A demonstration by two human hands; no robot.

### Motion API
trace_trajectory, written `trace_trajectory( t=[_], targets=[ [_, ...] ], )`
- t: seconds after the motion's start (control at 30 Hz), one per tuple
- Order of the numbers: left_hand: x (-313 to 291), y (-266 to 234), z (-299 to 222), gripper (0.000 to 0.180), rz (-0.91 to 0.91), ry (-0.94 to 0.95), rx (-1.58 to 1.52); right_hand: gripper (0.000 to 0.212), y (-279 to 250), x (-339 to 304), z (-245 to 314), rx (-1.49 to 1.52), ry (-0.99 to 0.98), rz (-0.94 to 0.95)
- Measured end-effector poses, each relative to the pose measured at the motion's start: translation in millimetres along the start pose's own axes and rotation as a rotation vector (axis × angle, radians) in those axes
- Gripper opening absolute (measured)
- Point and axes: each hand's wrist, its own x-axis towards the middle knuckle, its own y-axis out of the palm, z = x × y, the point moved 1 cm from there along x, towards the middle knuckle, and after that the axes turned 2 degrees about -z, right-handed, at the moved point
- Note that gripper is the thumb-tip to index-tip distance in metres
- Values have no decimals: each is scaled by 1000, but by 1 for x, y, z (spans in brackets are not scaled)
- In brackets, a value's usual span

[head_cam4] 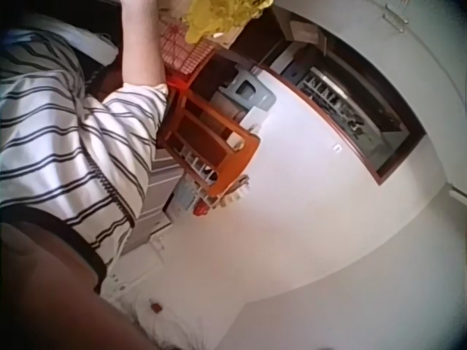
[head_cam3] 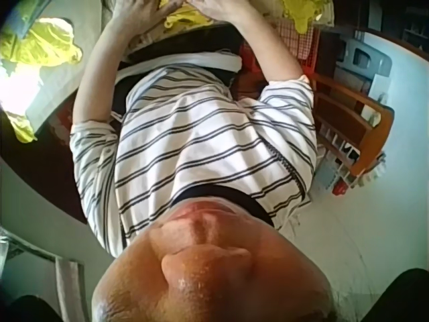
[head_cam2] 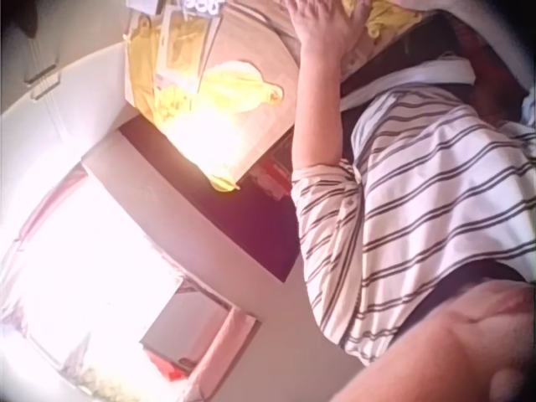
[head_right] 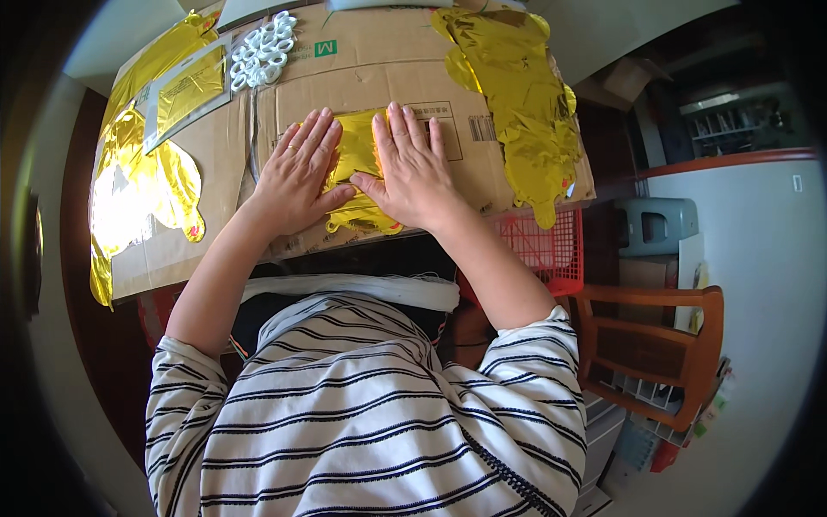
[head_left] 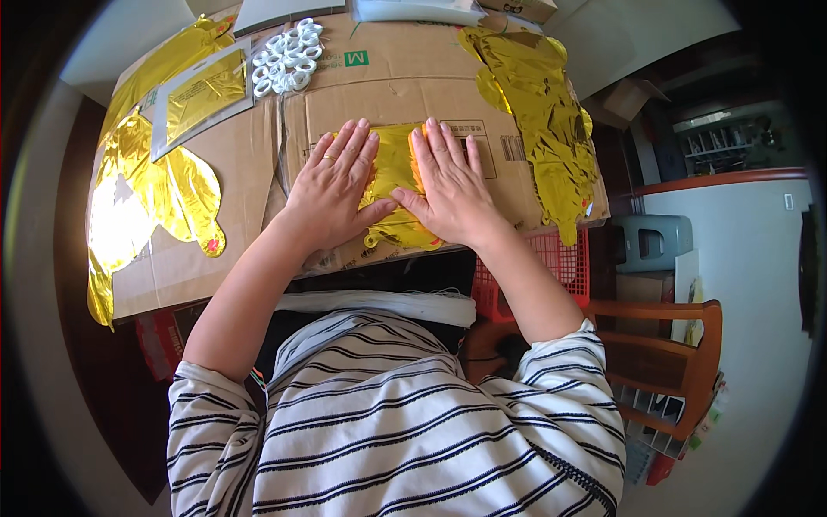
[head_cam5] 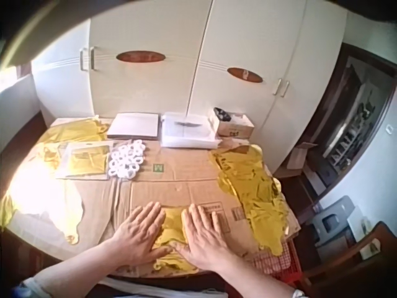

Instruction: The recorder is folding gold foil packaging materials on top of a cardboard box at a workstation.

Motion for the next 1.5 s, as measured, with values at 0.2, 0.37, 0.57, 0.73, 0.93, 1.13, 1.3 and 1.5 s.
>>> trace_trajectory(
  t=[0.2, 0.37, 0.57, 0.73, 0.93, 1.13, 1.3, 1.5],
  targets=[
    [3, -2, -1, 91, 84, -20, 47, 91, -11, -6, -20, -17, 56, 67],
    [5, -7, -3, 93, 133, -37, 59, 81, -36, -23, -48, 2, 130, -1],
    [4, -7, -3, 94, 96, -22, 38, 71, -37, -61, 4, -3, 81, -93],
    [8, -15, -4, 90, 79, -45, -89, 71, -15, -73, 18, -53, 53, -65],
    [44, -30, -23, 64, -260, 115, -89, 70, -13, -72, 18, -56, 49, -73],
    [82, 10, -33, 43, -122, 358, -262, 71, -16, -69, 19, -38, 40, -73],
    [83, 20, -26, 45, -91, 296, -376, 74, -16, -72, 18, -27, 41, -70],
    [83, 25, -24, 47, -98, 308, -345, 75, -21, -87, 19, -13, 64, -37]
  ],
)
